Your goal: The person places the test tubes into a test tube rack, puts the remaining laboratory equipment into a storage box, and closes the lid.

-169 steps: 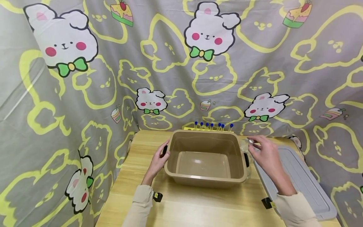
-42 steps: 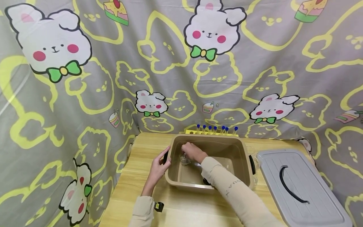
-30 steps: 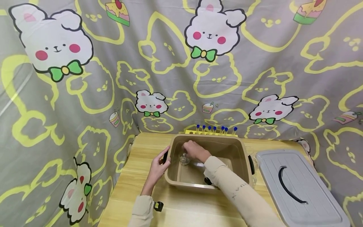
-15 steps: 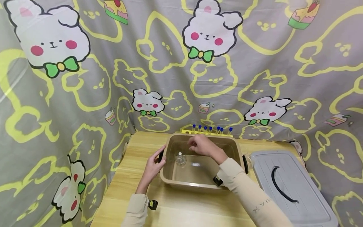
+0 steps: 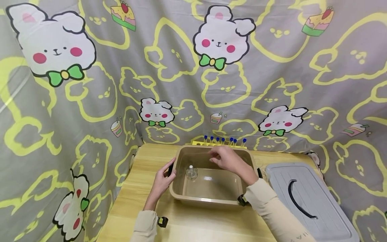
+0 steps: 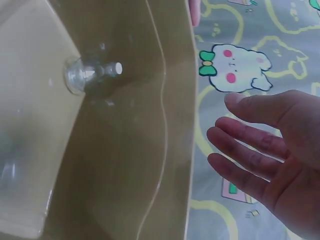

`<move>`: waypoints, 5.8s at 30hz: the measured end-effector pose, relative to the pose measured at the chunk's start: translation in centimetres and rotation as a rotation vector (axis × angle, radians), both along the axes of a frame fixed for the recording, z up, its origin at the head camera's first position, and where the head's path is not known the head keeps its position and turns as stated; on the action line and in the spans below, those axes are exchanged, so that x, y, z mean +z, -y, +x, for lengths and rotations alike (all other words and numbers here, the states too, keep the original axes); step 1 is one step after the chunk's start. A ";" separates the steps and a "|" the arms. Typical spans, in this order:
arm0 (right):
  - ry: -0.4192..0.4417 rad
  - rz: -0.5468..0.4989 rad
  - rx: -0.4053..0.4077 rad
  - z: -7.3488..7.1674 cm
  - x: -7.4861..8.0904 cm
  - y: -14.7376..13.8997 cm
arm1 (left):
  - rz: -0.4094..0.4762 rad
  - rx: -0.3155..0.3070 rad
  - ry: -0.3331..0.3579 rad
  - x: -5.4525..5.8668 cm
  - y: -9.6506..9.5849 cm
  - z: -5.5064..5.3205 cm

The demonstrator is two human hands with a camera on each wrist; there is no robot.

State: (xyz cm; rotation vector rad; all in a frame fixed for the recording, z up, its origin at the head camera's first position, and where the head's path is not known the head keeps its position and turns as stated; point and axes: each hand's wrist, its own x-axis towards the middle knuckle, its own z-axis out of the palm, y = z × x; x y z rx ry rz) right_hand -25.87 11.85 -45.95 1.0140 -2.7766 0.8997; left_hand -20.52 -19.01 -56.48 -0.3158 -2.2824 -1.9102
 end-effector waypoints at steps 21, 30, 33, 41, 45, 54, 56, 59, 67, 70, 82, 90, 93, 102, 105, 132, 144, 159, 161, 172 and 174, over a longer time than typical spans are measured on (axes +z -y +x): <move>-0.178 -0.200 -0.237 3.8 0.0 -9.7 | -0.010 0.007 -0.026 1.4 -0.5 0.5; -0.199 -0.216 -0.339 4.7 -1.7 -12.8 | 0.011 0.007 -0.009 0.1 0.0 0.1; -0.205 -0.240 -0.364 5.0 -2.2 -13.9 | 0.009 0.009 -0.008 0.0 0.0 0.1; -0.210 -0.247 -0.446 5.6 -5.0 -16.6 | 0.010 0.019 -0.003 -0.1 -0.1 0.1; -0.172 -0.230 -0.483 5.8 -6.5 -17.7 | 0.003 0.024 -0.002 0.1 -0.3 0.0; -0.127 -0.163 -0.496 5.9 -9.5 -18.7 | -0.001 0.005 0.024 2.5 -0.8 1.1; -0.102 -0.140 -0.493 5.9 -9.8 -18.5 | 0.008 -0.002 0.033 3.2 -0.9 1.4; -0.053 -0.106 -0.484 6.0 -10.0 -18.4 | 0.005 0.001 0.046 3.4 -0.9 1.4; -0.054 -0.079 -0.457 6.3 -11.1 -18.2 | 0.001 0.020 0.060 0.9 -0.6 0.4; -0.102 -0.071 -0.447 6.3 -11.6 -18.2 | -0.002 0.029 0.046 0.0 -0.5 0.0; -0.078 -0.058 -0.457 6.4 -12.1 -17.6 | 0.010 0.023 0.048 0.0 -0.4 0.1; -0.064 -0.044 -0.456 6.3 -12.4 -17.2 | 0.000 0.005 0.052 2.1 -0.8 0.9; -0.040 -0.035 -0.455 6.4 -12.3 -17.1 | -0.002 0.003 0.060 2.1 -0.8 0.9; -0.030 -0.006 -0.446 6.2 -12.2 -17.1 | 0.000 0.030 0.051 0.0 -0.5 0.1; -0.020 0.005 -0.447 6.2 -12.2 -17.0 | -0.002 0.027 0.036 0.0 -0.4 0.2; -0.003 -0.038 -0.511 7.5 -10.3 -17.3 | -0.044 0.023 0.003 4.2 -0.9 1.7; -0.033 -0.012 -0.536 8.5 -8.7 -17.7 | -0.090 0.051 0.001 0.9 0.0 0.3; 0.053 -0.038 -0.538 9.4 -6.9 -18.8 | -0.061 0.059 0.024 0.6 0.5 0.4; 0.030 -0.034 -0.537 9.4 -6.4 -18.9 | -0.050 0.055 0.029 0.5 0.5 0.4; -0.112 -0.012 -0.559 9.1 -3.6 -18.8 | -0.034 0.040 0.024 0.6 0.4 0.2; -0.115 -0.007 -0.565 9.1 -3.1 -18.7 | -0.025 0.038 0.021 0.6 0.3 0.2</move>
